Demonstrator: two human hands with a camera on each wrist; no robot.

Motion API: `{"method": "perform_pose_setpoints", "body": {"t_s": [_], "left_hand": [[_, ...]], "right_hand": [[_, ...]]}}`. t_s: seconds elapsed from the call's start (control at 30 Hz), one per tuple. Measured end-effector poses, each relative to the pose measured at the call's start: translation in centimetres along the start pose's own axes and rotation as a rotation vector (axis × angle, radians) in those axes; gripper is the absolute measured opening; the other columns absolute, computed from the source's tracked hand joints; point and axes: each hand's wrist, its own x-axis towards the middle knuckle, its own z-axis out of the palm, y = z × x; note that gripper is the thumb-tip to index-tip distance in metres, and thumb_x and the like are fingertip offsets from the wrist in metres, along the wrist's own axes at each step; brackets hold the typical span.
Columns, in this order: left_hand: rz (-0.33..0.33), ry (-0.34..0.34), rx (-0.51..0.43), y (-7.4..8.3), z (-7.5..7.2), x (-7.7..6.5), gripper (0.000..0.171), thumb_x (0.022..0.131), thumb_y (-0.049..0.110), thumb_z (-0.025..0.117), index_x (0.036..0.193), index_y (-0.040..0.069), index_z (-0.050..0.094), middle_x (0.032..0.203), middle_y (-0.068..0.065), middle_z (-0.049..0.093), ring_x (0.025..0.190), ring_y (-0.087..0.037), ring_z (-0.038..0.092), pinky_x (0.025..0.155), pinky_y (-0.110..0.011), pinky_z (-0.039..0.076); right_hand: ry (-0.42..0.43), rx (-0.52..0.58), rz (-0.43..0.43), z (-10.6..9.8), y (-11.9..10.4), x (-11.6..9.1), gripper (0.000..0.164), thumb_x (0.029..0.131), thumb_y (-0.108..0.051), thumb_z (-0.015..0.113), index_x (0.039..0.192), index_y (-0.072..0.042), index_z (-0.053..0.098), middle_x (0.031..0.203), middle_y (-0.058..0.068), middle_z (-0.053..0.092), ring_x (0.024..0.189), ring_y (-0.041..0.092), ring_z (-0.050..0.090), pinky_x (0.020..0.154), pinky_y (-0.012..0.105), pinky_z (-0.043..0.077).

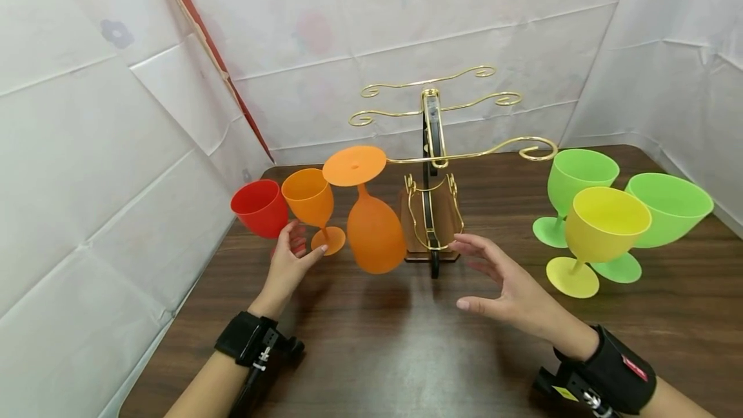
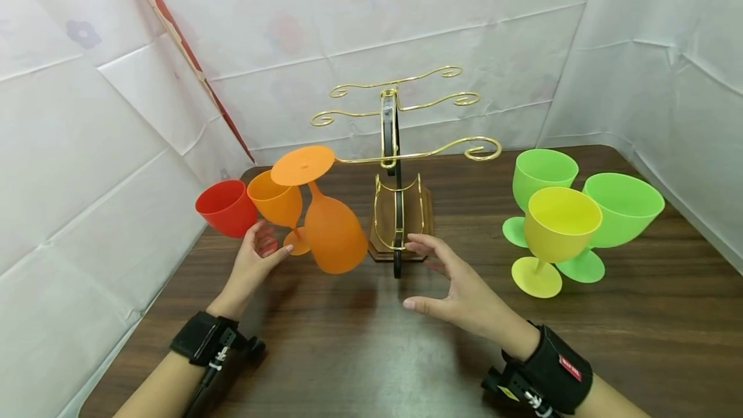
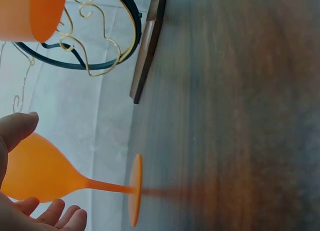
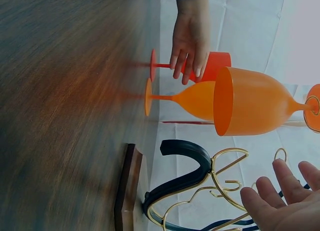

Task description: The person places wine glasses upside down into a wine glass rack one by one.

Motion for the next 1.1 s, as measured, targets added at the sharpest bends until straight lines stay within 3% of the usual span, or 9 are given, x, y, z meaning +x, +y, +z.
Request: {"method": "perform_pose_setpoints", "body": {"t_s": [0.13, 0.33, 0.63, 0.9, 1.1], "left_hand": [[0.003, 0.022, -0.009, -1.0, 0.4, 1.1, 0.086, 0.085, 0.024, 0.072, 0.148, 0.01, 0.015, 0.146, -0.015, 0.028, 0.132, -0.032, 0.03, 0.11, -0.045, 0.028], [-0.025, 0.044, -0.02, -1.2, 0.9, 2.4, 0.085, 0.085, 0.024, 0.072, 0.148, 0.01, 0.016, 0.146, -0.016, 0.028, 0.13, -0.033, 0.032, 0.108, -0.045, 0.031], [-0.077, 0.066, -0.091, -1.2, 1.3, 4.3, 0.072, 0.086, 0.016, 0.07, 0.143, 0.01, 0.027, 0.139, -0.012, 0.04, 0.123, -0.029, 0.041, 0.102, -0.041, 0.038], [-0.104, 0.114, -0.162, -1.3, 1.7, 5.3, 0.064, 0.086, 0.011, 0.069, 0.138, 0.01, 0.032, 0.134, -0.012, 0.047, 0.118, -0.023, 0.047, 0.102, -0.037, 0.039], [-0.099, 0.156, -0.201, -1.2, 2.0, 5.6, 0.06, 0.086, 0.006, 0.067, 0.136, 0.009, 0.035, 0.132, -0.011, 0.048, 0.115, -0.021, 0.048, 0.102, -0.035, 0.04]], "right_hand": [[0.001, -0.003, -0.005, 0.0, 0.2, 0.0, 0.079, 0.079, -0.004, 0.075, 0.144, -0.019, 0.032, 0.138, 0.012, 0.044, 0.125, 0.005, 0.042, 0.103, 0.02, 0.037], [-0.002, -0.001, -0.001, -0.2, 0.2, -0.1, 0.078, 0.079, -0.004, 0.074, 0.144, -0.013, 0.031, 0.138, 0.015, 0.044, 0.126, 0.005, 0.042, 0.103, 0.02, 0.037], [0.001, -0.008, 0.021, -0.4, 0.3, -0.2, 0.078, 0.079, -0.002, 0.074, 0.144, -0.019, 0.032, 0.138, 0.011, 0.044, 0.125, 0.004, 0.042, 0.103, 0.019, 0.036], [0.007, -0.021, 0.033, -0.6, 0.3, -0.2, 0.076, 0.08, -0.004, 0.074, 0.143, -0.013, 0.033, 0.137, 0.013, 0.045, 0.125, 0.005, 0.042, 0.103, 0.018, 0.036], [0.014, -0.034, 0.02, -0.8, 0.3, -0.4, 0.077, 0.08, -0.005, 0.074, 0.144, -0.015, 0.033, 0.136, 0.006, 0.046, 0.126, 0.013, 0.043, 0.103, 0.019, 0.037]]}}
